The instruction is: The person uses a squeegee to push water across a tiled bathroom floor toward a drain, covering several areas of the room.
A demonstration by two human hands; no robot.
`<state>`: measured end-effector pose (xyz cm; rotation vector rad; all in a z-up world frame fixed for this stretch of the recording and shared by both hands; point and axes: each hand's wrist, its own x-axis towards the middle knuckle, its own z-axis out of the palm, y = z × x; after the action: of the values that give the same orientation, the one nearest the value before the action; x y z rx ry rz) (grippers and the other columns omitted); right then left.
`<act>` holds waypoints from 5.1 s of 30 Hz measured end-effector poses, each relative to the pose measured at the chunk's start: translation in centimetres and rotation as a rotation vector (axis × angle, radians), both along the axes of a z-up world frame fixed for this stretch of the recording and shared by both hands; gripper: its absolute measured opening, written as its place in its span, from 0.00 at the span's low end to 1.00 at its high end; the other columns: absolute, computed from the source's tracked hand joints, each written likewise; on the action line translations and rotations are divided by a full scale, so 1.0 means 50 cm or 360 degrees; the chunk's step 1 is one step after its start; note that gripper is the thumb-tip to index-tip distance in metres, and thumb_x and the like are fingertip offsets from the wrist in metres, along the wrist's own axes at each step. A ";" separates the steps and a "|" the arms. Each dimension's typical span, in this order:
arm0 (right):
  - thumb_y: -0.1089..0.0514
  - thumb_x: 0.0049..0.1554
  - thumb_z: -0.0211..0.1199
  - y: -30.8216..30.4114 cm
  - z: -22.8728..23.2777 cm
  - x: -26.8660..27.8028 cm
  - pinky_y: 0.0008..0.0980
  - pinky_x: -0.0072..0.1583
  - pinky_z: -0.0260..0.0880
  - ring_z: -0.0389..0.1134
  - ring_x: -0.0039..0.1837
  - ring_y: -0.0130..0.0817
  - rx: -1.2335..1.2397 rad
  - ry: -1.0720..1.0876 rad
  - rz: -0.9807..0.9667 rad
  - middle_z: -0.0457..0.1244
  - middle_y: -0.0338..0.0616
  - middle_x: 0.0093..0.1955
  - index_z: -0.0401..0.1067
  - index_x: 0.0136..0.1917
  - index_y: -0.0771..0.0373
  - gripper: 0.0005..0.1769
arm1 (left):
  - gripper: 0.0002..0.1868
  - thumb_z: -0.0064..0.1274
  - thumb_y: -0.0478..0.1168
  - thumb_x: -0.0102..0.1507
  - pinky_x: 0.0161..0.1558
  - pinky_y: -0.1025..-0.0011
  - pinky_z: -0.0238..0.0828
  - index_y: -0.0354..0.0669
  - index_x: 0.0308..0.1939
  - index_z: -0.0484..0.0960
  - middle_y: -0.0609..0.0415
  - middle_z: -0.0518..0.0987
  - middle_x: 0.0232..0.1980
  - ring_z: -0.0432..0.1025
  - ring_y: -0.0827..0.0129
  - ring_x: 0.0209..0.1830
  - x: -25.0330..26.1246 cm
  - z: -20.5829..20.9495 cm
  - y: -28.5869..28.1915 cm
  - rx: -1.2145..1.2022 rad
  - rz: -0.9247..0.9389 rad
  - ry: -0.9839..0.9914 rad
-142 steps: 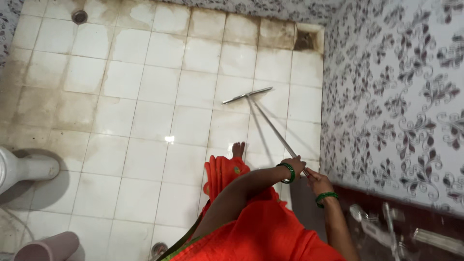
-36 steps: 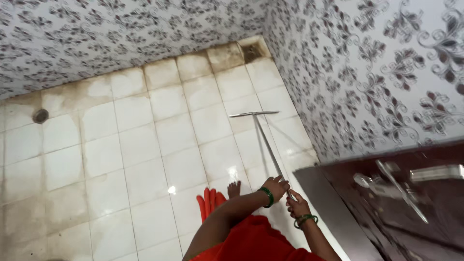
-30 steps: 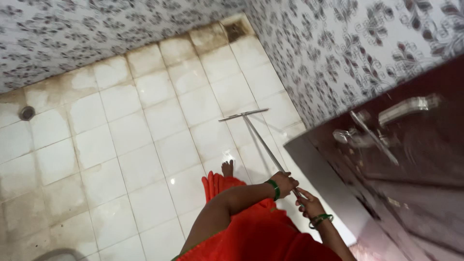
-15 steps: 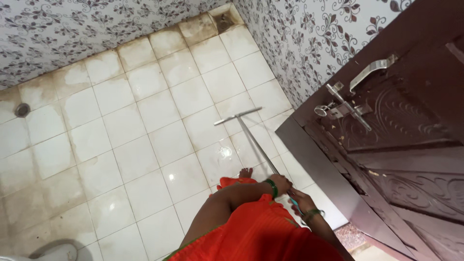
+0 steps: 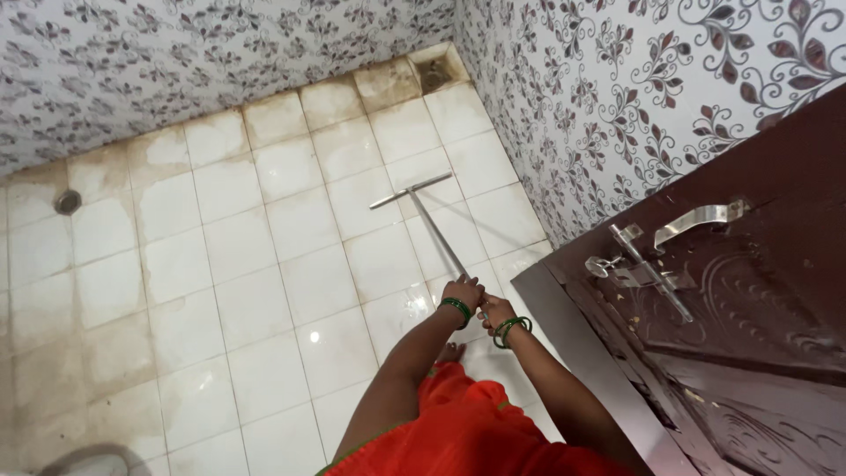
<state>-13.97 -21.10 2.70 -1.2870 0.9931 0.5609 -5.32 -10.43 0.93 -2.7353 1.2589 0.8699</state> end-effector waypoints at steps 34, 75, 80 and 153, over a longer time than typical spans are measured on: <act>0.65 0.61 0.51 -0.196 0.204 -0.927 0.28 0.35 0.58 0.56 0.35 0.27 -0.0073 0.0117 0.0504 0.64 0.39 0.43 0.62 0.78 0.49 0.33 | 0.29 0.53 0.63 0.63 0.54 0.56 0.76 0.54 0.61 0.79 0.50 0.78 0.62 0.76 0.54 0.58 -0.904 0.086 -0.143 -0.0227 -0.0189 0.0297; 0.62 0.63 0.53 -0.500 0.215 -1.527 0.24 0.30 0.50 0.55 0.33 0.23 0.0042 0.0053 0.0282 0.62 0.39 0.43 0.65 0.75 0.59 0.27 | 0.24 0.54 0.61 0.62 0.51 0.57 0.78 0.56 0.55 0.84 0.55 0.85 0.54 0.79 0.58 0.55 -1.491 0.185 -0.381 -0.0413 -0.0150 0.0281; 0.62 0.62 0.51 -0.472 0.185 -1.664 0.24 0.27 0.50 0.56 0.32 0.24 0.0191 0.0055 0.0134 0.66 0.46 0.47 0.63 0.74 0.64 0.26 | 0.22 0.54 0.60 0.63 0.49 0.58 0.79 0.54 0.53 0.85 0.54 0.86 0.51 0.80 0.58 0.52 -1.612 0.198 -0.348 -0.0357 -0.0288 0.0240; 0.59 0.63 0.54 0.152 -0.204 -1.667 0.23 0.27 0.46 0.52 0.28 0.22 0.0390 0.0001 0.0300 0.63 0.37 0.36 0.62 0.77 0.43 0.30 | 0.33 0.64 0.57 0.58 0.64 0.55 0.71 0.49 0.63 0.77 0.49 0.67 0.73 0.60 0.53 0.75 -1.746 -0.203 0.201 -0.0002 0.0648 0.0080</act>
<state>-97.33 -13.50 -7.51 -1.1662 0.7805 0.8031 -92.62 -0.37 -9.22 -3.0407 0.7110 0.9630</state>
